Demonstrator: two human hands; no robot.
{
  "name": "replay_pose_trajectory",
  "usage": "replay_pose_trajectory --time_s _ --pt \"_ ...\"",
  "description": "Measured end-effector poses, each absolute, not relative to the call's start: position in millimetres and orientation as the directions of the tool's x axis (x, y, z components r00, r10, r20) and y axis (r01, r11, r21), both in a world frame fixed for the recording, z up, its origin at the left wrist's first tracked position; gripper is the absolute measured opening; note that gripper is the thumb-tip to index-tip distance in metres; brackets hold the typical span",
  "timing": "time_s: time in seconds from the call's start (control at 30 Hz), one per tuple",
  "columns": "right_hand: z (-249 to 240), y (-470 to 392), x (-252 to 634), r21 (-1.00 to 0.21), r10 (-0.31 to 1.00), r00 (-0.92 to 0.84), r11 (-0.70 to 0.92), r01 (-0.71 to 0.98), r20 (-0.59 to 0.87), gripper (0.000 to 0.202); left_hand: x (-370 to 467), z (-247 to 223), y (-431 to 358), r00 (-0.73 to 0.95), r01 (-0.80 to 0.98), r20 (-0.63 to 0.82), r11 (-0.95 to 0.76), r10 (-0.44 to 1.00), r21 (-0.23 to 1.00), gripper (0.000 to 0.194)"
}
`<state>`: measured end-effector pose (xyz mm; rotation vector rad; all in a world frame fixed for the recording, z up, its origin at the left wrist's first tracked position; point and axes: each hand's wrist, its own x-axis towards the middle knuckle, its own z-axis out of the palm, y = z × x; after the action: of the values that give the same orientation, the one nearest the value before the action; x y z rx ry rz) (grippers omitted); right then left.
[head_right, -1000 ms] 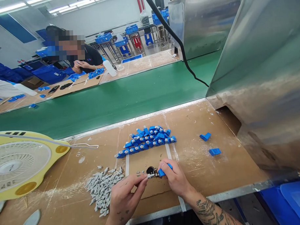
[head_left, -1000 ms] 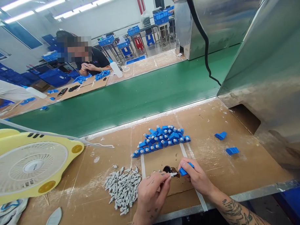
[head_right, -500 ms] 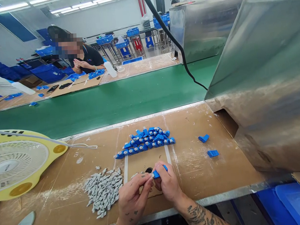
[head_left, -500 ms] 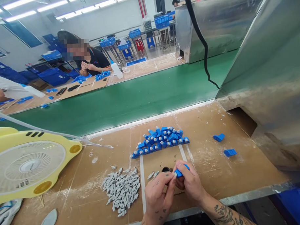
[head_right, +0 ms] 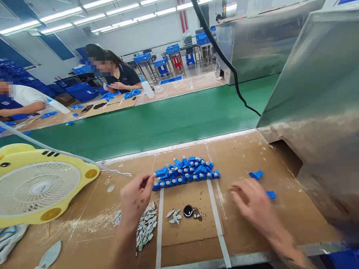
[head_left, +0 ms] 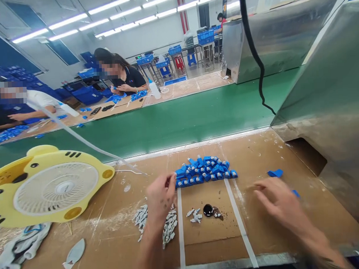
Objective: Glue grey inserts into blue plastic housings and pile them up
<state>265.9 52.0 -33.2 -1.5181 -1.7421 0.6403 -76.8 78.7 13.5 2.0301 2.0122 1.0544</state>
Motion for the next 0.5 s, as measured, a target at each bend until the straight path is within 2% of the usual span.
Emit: replay_pose_trajectory --time_s 0.1,0.2,0.33,0.5 --pt "-57 52 324 -0.556 0.948 0.028 0.162 0.815 0.317 0.032 -95 3 112 -0.166 0.863 0.294 -0.006 0.941 0.506 0.022" --pt "-88 47 362 -0.431 0.94 -0.054 0.205 0.879 0.337 0.042 -97 -12 135 -0.162 0.86 0.235 0.021 0.958 0.51 0.018" --pt "-113 38 376 -0.472 0.956 -0.092 0.219 0.854 0.277 0.044 -102 -18 134 -0.165 0.852 0.197 0.038 0.966 0.523 0.021" --pt "-103 36 358 -0.524 0.978 -0.001 0.114 0.844 0.211 0.039 -132 -2 85 -0.137 0.861 0.17 0.033 0.976 0.508 0.029"
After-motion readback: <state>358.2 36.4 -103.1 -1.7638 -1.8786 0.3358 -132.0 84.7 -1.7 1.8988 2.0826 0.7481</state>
